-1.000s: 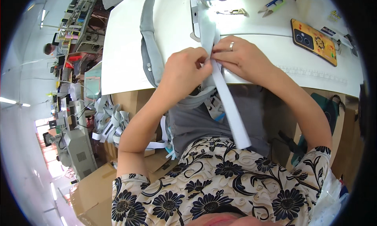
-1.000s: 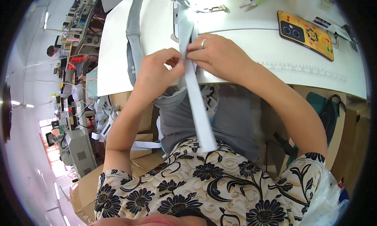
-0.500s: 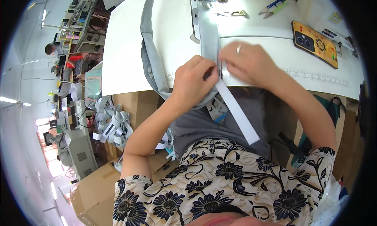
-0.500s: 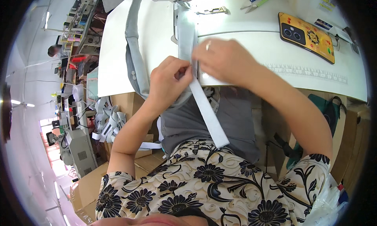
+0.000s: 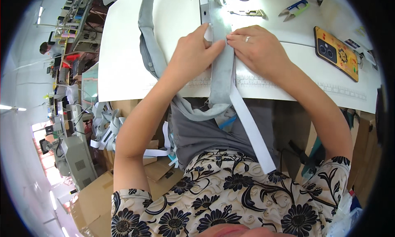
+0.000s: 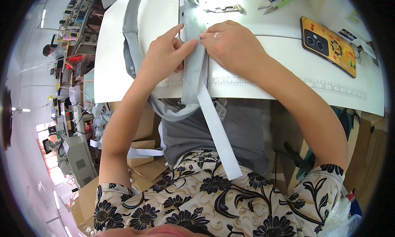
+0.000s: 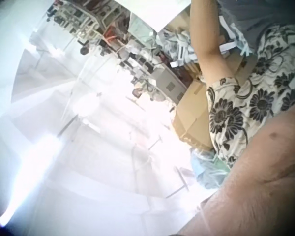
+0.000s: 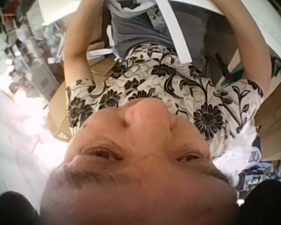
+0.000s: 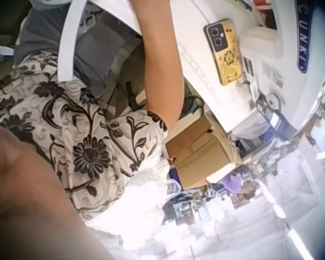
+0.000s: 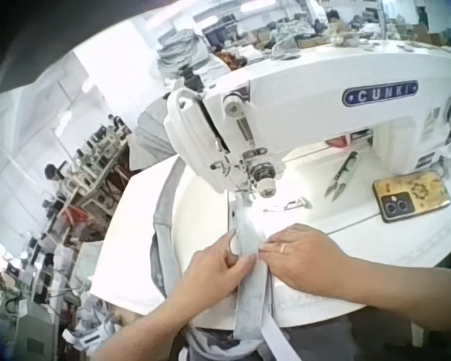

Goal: Sewing and assembling fabric straps using an industrial sewing machine.

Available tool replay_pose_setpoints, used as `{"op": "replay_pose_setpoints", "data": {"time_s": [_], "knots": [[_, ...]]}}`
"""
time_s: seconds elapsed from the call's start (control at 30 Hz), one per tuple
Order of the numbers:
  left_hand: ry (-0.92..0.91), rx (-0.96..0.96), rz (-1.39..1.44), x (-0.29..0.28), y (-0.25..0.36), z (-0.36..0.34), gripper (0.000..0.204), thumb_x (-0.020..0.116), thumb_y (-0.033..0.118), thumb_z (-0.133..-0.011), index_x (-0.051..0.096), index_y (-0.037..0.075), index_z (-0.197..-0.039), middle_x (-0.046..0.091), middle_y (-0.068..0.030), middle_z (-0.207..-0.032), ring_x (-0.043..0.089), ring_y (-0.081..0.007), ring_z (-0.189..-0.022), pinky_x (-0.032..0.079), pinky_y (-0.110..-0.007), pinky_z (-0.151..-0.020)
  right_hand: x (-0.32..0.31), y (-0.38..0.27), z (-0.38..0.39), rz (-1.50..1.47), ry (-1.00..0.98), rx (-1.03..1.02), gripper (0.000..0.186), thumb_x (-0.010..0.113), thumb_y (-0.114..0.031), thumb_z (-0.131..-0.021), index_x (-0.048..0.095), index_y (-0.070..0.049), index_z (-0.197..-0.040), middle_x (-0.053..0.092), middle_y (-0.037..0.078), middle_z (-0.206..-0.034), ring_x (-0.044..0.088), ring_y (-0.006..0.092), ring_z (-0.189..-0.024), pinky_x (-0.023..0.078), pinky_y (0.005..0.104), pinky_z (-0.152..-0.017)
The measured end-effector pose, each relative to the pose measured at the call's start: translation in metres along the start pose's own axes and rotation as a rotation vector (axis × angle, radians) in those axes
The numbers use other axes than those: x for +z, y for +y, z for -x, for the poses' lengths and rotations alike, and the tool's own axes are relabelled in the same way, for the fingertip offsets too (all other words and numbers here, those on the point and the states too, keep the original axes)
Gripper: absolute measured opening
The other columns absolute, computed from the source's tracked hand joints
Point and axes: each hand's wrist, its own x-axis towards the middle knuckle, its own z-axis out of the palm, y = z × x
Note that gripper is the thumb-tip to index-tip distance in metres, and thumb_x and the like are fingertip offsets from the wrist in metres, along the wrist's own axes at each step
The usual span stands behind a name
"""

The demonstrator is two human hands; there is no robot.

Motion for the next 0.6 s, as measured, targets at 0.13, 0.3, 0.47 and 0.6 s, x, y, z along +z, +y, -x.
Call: {"op": "replay_pose_setpoints", "data": {"time_s": [0.13, 0.3, 0.47, 0.6], "knots": [[0.051, 0.151, -0.099, 0.019, 0.003, 0.013, 0.069, 0.069, 0.026, -0.084, 0.041, -0.008, -0.137, 0.060, -0.0099, -0.063, 0.060, -0.0124, -0.058, 0.047, -0.027, -0.054, -0.012, -0.009, 0.002, 0.031, -0.005, -0.026, 0.015, 0.064, -0.011, -0.075, 0.066, -0.001, -0.086, 0.070, 0.009, -0.096, 0.063, 0.0237, -0.100, 0.050, 0.0352, -0.087], [-0.036, 0.058, -0.052, 0.020, 0.016, 0.042, 0.070, 0.066, 0.025, -0.082, 0.038, -0.013, -0.133, 0.061, -0.0189, -0.064, 0.065, -0.0368, -0.062, 0.050, -0.041, -0.057, -0.018, -0.017, 0.007, 0.044, -0.053, -0.032, 0.018, 0.064, -0.012, -0.072, 0.066, 0.000, -0.086, 0.069, 0.007, -0.096, 0.061, 0.0227, -0.099, 0.048, 0.0346, -0.089], [0.030, 0.219, -0.165, 0.019, 0.013, 0.027, 0.067, 0.065, 0.023, -0.082, 0.039, -0.014, -0.132, 0.063, -0.0227, -0.068, 0.065, -0.0381, -0.064, 0.051, -0.042, -0.058, -0.020, -0.009, 0.001, 0.125, -0.098, -0.055, 0.020, 0.063, -0.013, -0.073, 0.066, 0.000, -0.089, 0.067, 0.005, -0.093, 0.060, 0.0217, -0.101, 0.046, 0.0348, -0.090], [0.156, 0.307, -0.166, 0.022, 0.007, -0.006, 0.061, 0.069, 0.021, -0.081, 0.048, -0.011, -0.129, 0.056, -0.0142, -0.058, 0.056, -0.0205, -0.051, 0.045, -0.033, -0.052, -0.014, 0.009, -0.004, 0.136, -0.074, 0.037, 0.020, 0.063, -0.013, -0.077, 0.066, -0.003, -0.094, 0.067, 0.003, -0.096, 0.058, 0.0197, -0.105, 0.046, 0.0346, -0.091]]}}
